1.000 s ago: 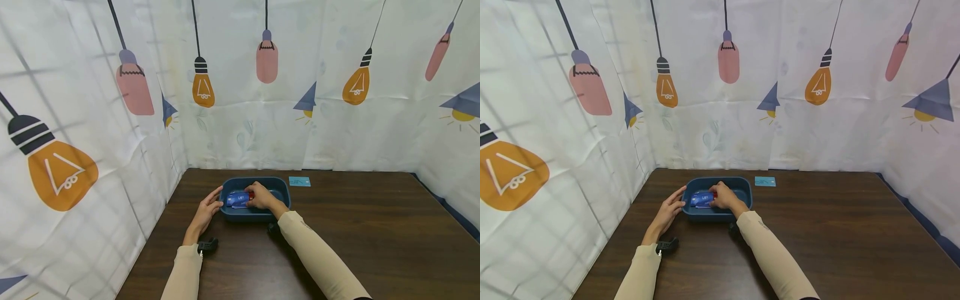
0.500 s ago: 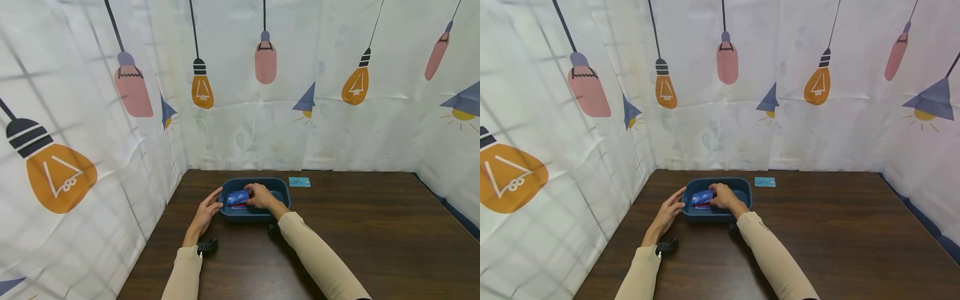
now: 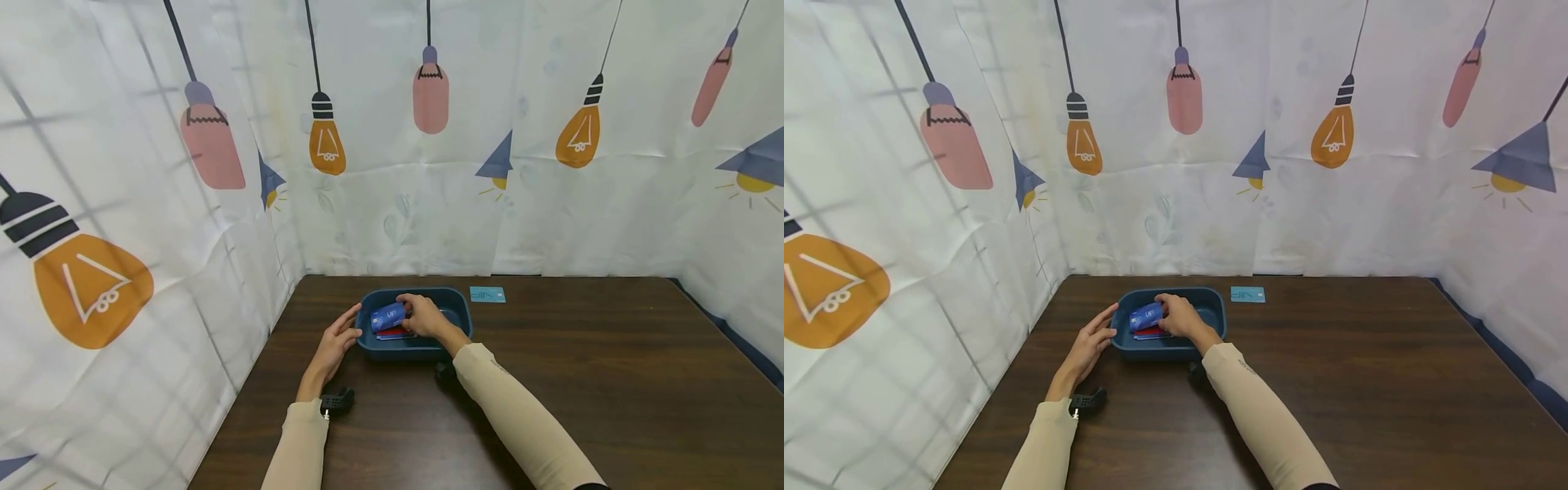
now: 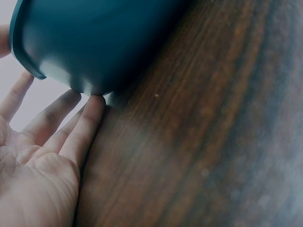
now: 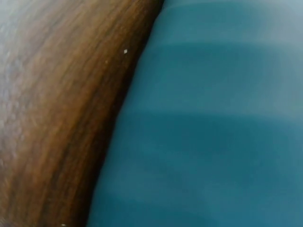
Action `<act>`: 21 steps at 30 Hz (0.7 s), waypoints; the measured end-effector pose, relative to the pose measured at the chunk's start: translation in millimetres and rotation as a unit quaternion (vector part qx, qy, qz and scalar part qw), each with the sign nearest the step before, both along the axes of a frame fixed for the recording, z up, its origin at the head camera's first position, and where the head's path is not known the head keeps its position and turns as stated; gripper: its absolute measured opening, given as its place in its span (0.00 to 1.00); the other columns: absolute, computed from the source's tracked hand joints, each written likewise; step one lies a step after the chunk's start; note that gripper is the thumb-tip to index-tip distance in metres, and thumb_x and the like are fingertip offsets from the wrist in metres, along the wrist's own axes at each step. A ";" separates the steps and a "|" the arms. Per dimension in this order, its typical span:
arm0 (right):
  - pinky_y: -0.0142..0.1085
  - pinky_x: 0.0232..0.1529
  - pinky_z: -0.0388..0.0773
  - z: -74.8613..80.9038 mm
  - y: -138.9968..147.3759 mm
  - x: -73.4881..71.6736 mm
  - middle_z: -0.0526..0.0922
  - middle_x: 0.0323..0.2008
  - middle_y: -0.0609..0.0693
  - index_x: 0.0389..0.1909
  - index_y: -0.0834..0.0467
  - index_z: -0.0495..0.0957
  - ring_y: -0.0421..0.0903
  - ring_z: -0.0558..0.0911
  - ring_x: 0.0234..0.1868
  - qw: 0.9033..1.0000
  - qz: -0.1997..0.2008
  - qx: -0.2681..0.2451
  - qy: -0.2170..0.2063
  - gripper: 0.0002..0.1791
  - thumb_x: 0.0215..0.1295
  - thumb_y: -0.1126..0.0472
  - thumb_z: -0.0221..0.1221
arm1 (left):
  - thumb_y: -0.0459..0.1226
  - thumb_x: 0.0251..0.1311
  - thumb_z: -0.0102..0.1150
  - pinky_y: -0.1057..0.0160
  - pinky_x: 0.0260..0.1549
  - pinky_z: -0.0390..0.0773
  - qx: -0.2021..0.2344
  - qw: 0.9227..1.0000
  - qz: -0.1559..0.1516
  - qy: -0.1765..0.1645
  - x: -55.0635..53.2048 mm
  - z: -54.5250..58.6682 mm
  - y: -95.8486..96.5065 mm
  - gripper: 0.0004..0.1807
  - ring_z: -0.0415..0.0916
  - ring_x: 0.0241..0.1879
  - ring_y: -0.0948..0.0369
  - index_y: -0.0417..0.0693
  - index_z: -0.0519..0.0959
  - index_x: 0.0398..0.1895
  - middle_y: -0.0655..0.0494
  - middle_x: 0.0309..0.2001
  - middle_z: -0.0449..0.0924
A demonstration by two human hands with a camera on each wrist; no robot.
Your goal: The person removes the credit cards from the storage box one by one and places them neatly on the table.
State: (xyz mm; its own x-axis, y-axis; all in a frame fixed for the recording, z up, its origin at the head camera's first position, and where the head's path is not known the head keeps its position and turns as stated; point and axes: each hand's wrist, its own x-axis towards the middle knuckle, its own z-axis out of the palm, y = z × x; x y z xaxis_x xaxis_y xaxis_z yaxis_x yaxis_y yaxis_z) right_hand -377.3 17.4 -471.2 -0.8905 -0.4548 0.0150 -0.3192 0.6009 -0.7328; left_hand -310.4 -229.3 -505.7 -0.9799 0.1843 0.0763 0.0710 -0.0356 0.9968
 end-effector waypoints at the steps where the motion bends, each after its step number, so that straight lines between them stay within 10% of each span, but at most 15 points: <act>1: 0.37 0.39 0.83 0.4 -0.1 0.4 0.80 0.52 0.57 0.71 0.58 0.71 0.49 0.80 0.43 1.000 -0.001 -0.004 -0.003 0.32 0.66 0.67 0.65 | 0.30 0.72 0.51 0.72 0.55 0.75 0.002 1.000 0.000 -0.001 -0.1 -0.2 -0.1 0.33 0.54 0.79 0.47 0.55 0.63 0.79 0.47 0.80 0.57; 16: 0.35 0.34 0.80 2.2 0.5 2.7 0.79 0.51 0.57 0.69 0.57 0.73 0.46 0.76 0.36 0.999 -0.016 -0.051 -0.002 0.30 0.65 0.68 0.65 | 0.31 0.72 0.52 0.47 0.71 0.64 -0.009 1.000 0.006 -0.005 0.2 -3.4 -1.5 0.32 0.50 0.80 0.51 0.58 0.64 0.78 0.51 0.80 0.56; 21: 0.36 0.35 0.80 4.3 1.6 2.8 0.80 0.52 0.58 0.69 0.56 0.74 0.47 0.76 0.36 0.998 -0.017 -0.063 0.006 0.30 0.65 0.67 0.66 | 0.31 0.72 0.52 0.57 0.67 0.69 -0.009 1.000 0.006 -0.002 -0.4 -2.1 -1.5 0.32 0.51 0.80 0.51 0.58 0.64 0.78 0.50 0.80 0.56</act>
